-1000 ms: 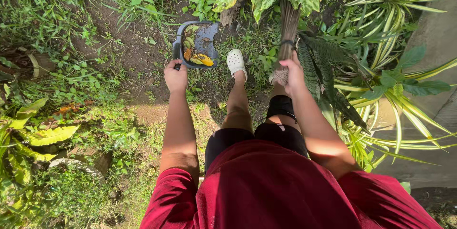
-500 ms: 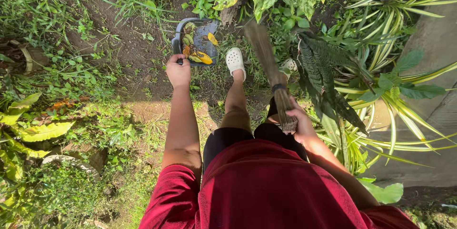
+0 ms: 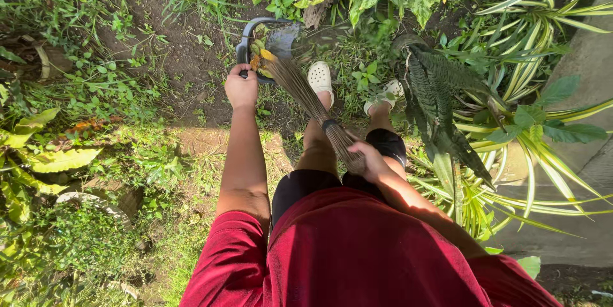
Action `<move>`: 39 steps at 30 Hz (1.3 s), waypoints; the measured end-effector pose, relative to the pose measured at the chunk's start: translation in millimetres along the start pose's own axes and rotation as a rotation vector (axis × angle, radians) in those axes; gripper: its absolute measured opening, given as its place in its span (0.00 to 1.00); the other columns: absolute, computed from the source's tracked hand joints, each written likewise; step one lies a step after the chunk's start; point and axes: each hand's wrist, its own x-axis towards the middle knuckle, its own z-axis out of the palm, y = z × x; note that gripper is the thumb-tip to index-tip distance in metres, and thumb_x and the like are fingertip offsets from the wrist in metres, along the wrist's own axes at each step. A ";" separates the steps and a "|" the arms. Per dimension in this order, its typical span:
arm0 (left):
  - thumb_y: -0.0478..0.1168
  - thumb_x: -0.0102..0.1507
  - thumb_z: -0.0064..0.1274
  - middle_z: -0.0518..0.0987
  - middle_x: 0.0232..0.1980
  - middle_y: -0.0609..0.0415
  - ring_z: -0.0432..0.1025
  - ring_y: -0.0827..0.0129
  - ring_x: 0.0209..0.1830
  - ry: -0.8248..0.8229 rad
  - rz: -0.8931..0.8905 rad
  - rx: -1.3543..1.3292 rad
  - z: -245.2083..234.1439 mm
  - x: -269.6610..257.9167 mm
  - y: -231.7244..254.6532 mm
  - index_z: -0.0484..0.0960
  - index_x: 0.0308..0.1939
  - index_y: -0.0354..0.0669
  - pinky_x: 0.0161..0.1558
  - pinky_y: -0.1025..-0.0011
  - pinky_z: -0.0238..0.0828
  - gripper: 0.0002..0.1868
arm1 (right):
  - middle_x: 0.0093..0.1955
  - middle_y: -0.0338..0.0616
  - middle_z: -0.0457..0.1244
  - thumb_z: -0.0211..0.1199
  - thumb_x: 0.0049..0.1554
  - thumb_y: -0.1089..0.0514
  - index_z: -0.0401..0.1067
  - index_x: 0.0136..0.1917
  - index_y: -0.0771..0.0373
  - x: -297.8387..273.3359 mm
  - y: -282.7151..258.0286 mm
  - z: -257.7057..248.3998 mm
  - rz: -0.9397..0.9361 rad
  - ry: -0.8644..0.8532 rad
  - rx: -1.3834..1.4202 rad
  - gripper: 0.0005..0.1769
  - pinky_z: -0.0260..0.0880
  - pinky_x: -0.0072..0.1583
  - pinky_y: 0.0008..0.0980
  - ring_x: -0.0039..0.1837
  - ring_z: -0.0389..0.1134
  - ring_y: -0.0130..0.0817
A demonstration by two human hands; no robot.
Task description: The person sweeps fallen leaves and debris from the ground into a dustpan using a hand broom.
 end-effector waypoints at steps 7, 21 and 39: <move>0.40 0.59 0.57 0.84 0.32 0.50 0.79 0.65 0.30 0.004 0.035 0.030 2.4 0.0 -4.7 0.86 0.42 0.45 0.38 0.67 0.74 0.09 | 0.71 0.32 0.62 0.54 0.50 0.64 0.49 0.85 0.53 -100.2 -49.0 -1.8 -0.266 0.207 -0.016 0.50 0.68 0.67 0.33 0.67 0.68 0.30; 0.40 0.60 0.56 0.84 0.33 0.50 0.79 0.66 0.30 -0.020 0.017 0.023 5.0 4.4 -10.7 0.87 0.41 0.48 0.38 0.68 0.75 0.08 | 0.59 0.48 0.64 0.59 0.49 0.63 0.56 0.82 0.47 2.1 -2.3 24.9 -0.004 0.048 -0.070 0.48 0.72 0.49 0.35 0.48 0.68 0.35; 0.40 0.59 0.56 0.83 0.29 0.50 0.78 0.64 0.27 0.002 0.080 0.043 13.8 7.8 -7.8 0.86 0.40 0.45 0.34 0.67 0.73 0.08 | 0.72 0.50 0.62 0.63 0.51 0.57 0.55 0.85 0.55 18.7 -31.7 40.6 -0.147 0.054 -0.076 0.49 0.71 0.59 0.36 0.62 0.68 0.38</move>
